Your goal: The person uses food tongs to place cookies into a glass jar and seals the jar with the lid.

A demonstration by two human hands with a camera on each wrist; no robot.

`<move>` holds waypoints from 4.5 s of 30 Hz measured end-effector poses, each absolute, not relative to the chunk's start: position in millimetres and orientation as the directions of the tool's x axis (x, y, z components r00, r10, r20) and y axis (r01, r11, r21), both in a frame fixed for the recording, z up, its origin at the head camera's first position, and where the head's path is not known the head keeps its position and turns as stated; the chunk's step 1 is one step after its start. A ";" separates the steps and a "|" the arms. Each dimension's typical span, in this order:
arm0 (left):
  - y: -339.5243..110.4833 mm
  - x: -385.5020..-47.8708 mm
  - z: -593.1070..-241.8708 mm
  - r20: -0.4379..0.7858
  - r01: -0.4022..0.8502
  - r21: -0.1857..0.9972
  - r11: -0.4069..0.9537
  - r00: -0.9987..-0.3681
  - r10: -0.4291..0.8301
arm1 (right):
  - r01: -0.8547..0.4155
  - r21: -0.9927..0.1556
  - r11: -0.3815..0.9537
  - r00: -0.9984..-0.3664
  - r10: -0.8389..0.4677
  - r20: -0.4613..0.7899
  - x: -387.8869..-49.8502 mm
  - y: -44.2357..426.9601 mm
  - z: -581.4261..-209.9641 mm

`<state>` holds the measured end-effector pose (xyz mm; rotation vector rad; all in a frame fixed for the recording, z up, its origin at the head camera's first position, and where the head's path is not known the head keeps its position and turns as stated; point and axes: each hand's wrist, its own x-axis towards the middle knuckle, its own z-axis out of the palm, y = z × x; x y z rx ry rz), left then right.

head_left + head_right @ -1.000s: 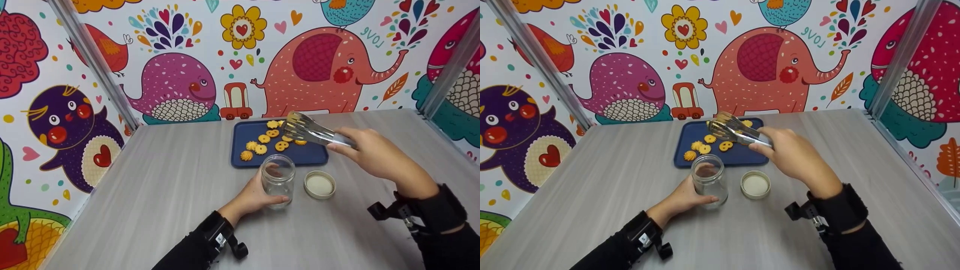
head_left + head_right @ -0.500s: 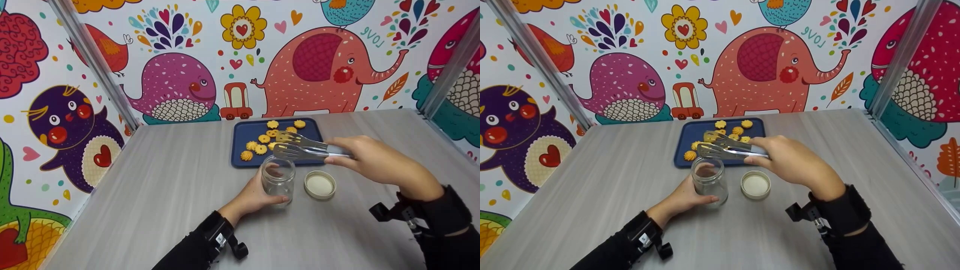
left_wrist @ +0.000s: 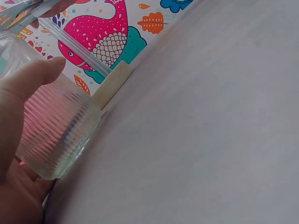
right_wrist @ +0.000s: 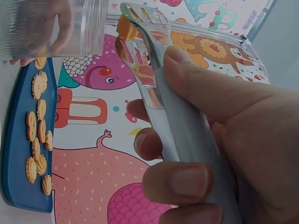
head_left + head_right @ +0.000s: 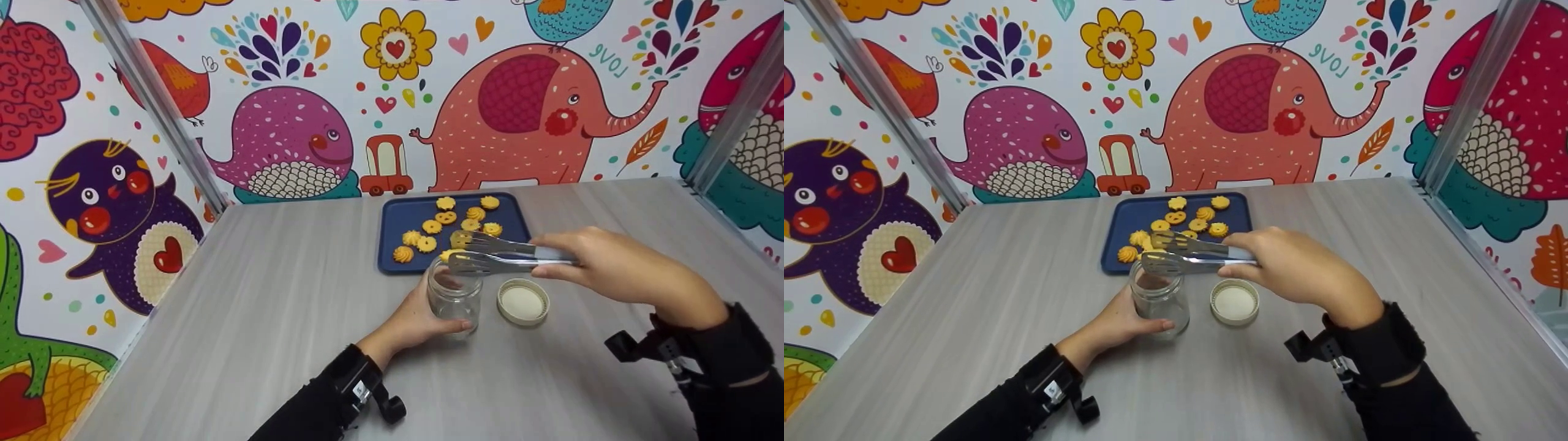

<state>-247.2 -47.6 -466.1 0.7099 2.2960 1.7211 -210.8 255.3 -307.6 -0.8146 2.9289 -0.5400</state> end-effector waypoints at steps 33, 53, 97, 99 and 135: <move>-47.2 -246.7 -466.4 0.127 0.232 0.958 0.166 -0.867 0.482 | -0.451 -0.401 0.797 -0.866 -0.500 -0.020 -211.0 252.9 -308.3; -47.0 -246.8 -466.6 0.167 0.275 0.949 0.155 -0.853 0.495 | -0.440 -0.414 0.797 -0.890 -0.447 0.087 -216.0 257.8 -310.6; -46.2 -246.0 -467.1 0.159 0.264 0.951 0.163 -0.865 0.476 | -0.157 -0.410 0.899 -0.987 -0.138 0.076 -303.6 271.5 -418.8; -46.1 -246.5 -467.1 0.158 0.264 0.950 0.164 -0.865 0.477 | -0.144 -0.415 0.899 -0.990 -0.130 0.062 -305.2 270.7 -419.9; -48.7 -246.8 -467.2 0.157 0.276 0.945 0.176 -0.854 0.497 | -0.182 -0.333 0.925 -0.982 -0.189 0.010 -290.4 273.6 -414.2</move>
